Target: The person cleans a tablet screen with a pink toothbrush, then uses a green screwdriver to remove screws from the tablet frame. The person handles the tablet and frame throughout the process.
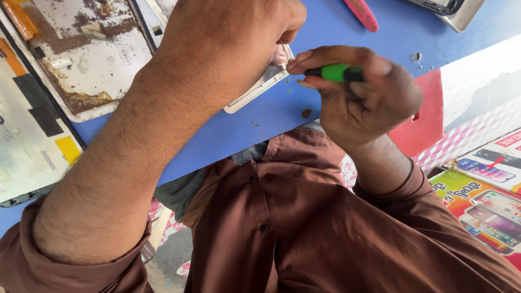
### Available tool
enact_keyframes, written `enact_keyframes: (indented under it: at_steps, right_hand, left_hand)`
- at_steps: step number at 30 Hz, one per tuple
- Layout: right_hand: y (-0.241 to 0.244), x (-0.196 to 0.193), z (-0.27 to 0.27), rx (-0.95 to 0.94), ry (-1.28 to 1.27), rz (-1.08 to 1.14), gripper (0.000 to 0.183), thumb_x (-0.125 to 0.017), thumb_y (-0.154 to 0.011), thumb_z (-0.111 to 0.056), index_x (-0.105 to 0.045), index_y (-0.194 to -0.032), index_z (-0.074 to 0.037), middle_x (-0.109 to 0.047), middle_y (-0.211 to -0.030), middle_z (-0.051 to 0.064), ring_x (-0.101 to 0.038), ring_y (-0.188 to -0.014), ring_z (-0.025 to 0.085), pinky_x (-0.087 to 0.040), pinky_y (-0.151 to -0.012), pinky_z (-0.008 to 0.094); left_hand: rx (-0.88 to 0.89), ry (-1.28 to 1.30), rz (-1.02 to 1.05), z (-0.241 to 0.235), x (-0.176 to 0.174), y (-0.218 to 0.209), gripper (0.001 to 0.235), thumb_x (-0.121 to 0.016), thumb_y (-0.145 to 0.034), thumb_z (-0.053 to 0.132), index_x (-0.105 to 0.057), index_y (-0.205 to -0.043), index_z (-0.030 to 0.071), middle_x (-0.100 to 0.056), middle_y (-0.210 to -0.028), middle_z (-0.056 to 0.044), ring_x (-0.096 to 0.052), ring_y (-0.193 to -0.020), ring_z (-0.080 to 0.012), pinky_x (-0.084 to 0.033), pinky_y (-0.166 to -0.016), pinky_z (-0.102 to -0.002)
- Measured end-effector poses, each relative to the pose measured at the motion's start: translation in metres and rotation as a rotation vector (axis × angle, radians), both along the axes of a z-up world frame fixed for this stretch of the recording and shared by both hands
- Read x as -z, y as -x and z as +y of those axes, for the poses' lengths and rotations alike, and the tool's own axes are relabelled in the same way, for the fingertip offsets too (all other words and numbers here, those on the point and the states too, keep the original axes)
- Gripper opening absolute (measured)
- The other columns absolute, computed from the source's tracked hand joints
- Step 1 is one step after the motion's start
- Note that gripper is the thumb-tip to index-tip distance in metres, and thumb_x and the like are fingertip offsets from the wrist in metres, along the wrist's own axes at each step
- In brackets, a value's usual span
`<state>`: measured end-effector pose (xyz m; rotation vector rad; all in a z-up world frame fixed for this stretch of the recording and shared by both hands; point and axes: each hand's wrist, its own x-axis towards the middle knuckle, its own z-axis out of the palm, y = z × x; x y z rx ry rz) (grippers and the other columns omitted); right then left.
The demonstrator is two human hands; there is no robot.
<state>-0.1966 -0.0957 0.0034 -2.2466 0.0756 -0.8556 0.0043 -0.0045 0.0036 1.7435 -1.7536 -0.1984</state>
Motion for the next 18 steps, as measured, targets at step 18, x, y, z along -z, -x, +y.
enact_keyframes:
  at_steps: [18]
  right_hand:
    - [0.027, 0.040, -0.070, 0.480, -0.817, -0.300, 0.103, -0.067, -0.102, 0.006, 0.015, -0.161, -0.013, -0.067, -0.108, 0.031, -0.070, -0.073, 0.034, -0.062, -0.063, 0.041]
  left_hand:
    - [0.049, -0.134, 0.152, -0.001, -0.022, -0.005, 0.028, -0.091, -0.080, 0.017, -0.070, -0.091, 0.003, -0.070, -0.083, -0.010, -0.070, -0.076, -0.0292, -0.054, -0.067, -0.045]
